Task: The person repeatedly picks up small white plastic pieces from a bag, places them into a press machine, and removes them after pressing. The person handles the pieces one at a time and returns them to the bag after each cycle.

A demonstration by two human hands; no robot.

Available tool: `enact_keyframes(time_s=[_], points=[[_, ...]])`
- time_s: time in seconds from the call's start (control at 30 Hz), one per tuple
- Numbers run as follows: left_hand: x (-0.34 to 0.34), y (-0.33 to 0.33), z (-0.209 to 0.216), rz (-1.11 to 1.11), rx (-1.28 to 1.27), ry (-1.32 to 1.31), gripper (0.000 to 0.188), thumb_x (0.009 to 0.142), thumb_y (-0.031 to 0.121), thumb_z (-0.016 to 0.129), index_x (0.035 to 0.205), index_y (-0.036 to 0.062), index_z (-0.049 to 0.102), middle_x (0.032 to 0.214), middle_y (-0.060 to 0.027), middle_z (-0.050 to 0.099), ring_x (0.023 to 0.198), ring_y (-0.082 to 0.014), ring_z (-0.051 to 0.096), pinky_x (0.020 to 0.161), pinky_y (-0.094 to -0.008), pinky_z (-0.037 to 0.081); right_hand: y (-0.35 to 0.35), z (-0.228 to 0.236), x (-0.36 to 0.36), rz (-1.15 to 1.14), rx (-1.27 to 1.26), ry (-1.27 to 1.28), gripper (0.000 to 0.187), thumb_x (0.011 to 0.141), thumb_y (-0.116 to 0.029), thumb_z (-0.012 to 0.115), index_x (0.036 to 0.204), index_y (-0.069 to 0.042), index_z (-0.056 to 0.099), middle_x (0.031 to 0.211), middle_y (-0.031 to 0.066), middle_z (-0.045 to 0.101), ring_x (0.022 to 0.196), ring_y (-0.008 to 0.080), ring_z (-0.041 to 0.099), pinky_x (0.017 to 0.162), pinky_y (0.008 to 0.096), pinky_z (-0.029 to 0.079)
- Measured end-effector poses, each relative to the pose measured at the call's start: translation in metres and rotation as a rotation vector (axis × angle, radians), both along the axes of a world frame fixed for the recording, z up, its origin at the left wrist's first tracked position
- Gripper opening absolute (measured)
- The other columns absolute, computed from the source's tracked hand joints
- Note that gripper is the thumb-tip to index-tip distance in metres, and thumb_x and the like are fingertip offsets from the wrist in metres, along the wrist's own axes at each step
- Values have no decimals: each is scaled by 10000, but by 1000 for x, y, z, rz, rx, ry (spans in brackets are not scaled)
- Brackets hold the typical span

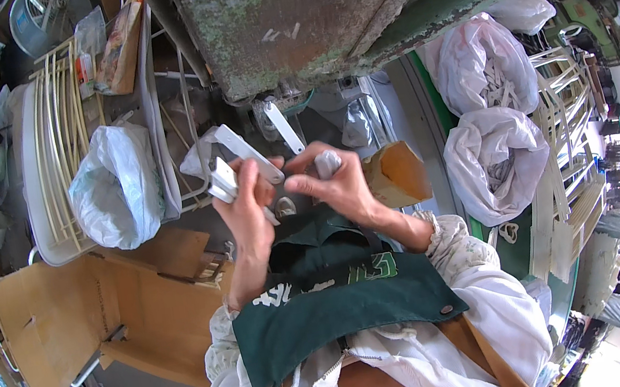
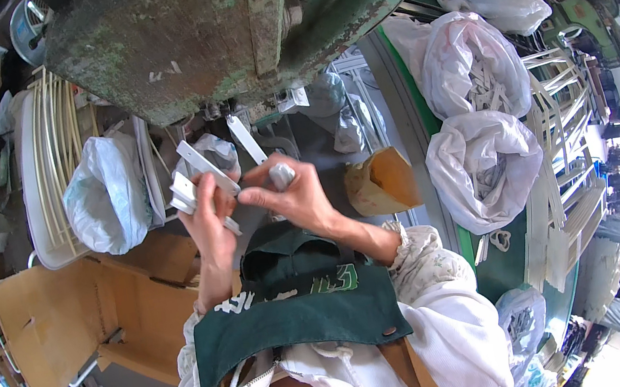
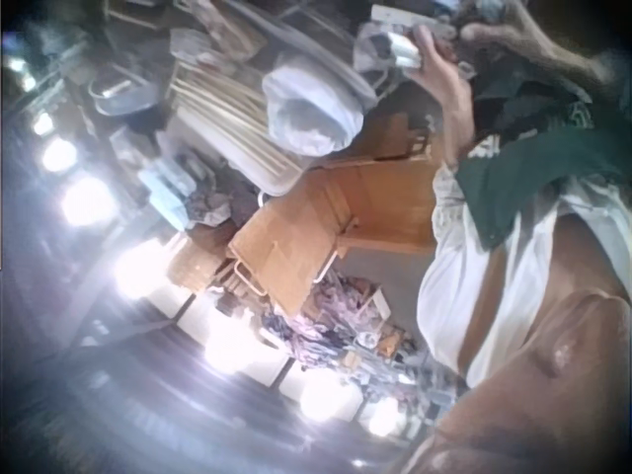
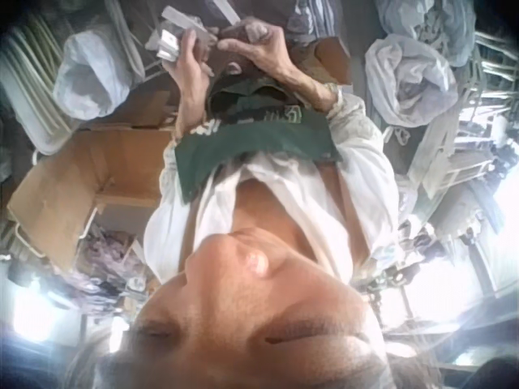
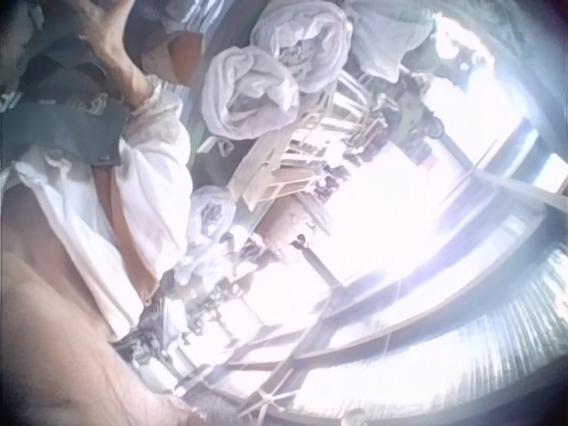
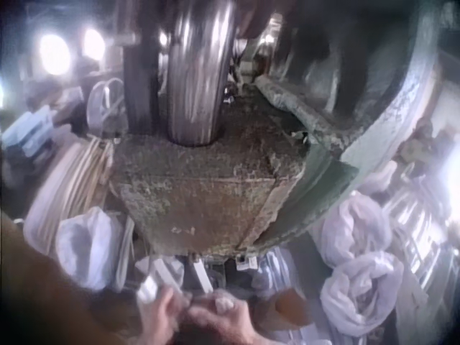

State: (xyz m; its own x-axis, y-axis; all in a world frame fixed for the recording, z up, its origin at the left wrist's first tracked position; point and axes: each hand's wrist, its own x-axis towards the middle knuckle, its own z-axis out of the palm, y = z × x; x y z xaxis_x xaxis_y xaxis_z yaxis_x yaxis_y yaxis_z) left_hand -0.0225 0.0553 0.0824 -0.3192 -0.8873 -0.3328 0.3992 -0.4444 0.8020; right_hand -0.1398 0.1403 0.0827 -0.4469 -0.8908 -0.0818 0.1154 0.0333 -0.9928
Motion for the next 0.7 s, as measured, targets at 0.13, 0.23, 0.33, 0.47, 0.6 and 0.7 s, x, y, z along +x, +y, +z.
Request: enact_keyframes(time_s=[0.13,0.23,0.33,0.47,0.6,0.7], points=[[-1,-32,-9,-188,-176,-193,180,887,133,607,941,-37,629,653,-45,594,519,-55,495,449,-178,322,-31,-11,-36,-13,223,300,251,878,-240,660,893,10,644,757,14,639,641,46,491,570,217,409],[-13,-46,-14,-239,-268,-167,173,891,147,614,914,-22,643,625,-16,563,514,-49,484,447,-179,323,-38,-20,-39,195,234,153,282,917,-269,595,820,-9,650,586,-22,582,573,34,444,501,226,330],[-22,-53,-13,-270,-289,-197,175,891,156,617,909,-15,646,616,-2,553,510,-39,469,444,-181,317,-41,-17,-45,178,198,165,275,917,-265,592,816,-16,649,572,-23,565,540,34,417,490,229,309],[-18,-50,-15,-269,-391,-243,174,890,161,620,892,-11,649,613,14,544,507,-29,454,438,-183,311,-38,-5,-50,235,303,-55,279,910,-287,595,814,-32,655,572,-10,549,471,36,408,414,213,279],[-17,-52,-13,-262,-346,-259,187,890,170,629,916,-12,664,607,19,537,504,-24,446,429,-176,304,-39,-4,-52,212,307,-40,279,906,-285,592,813,-30,658,569,-13,536,457,33,416,395,202,282],[-11,-58,-6,-338,-264,-202,169,871,148,654,915,-15,672,616,14,553,499,-24,455,428,-174,310,-38,-4,-59,219,307,-35,262,890,-255,595,787,-22,657,567,-7,546,461,42,432,391,214,290]])
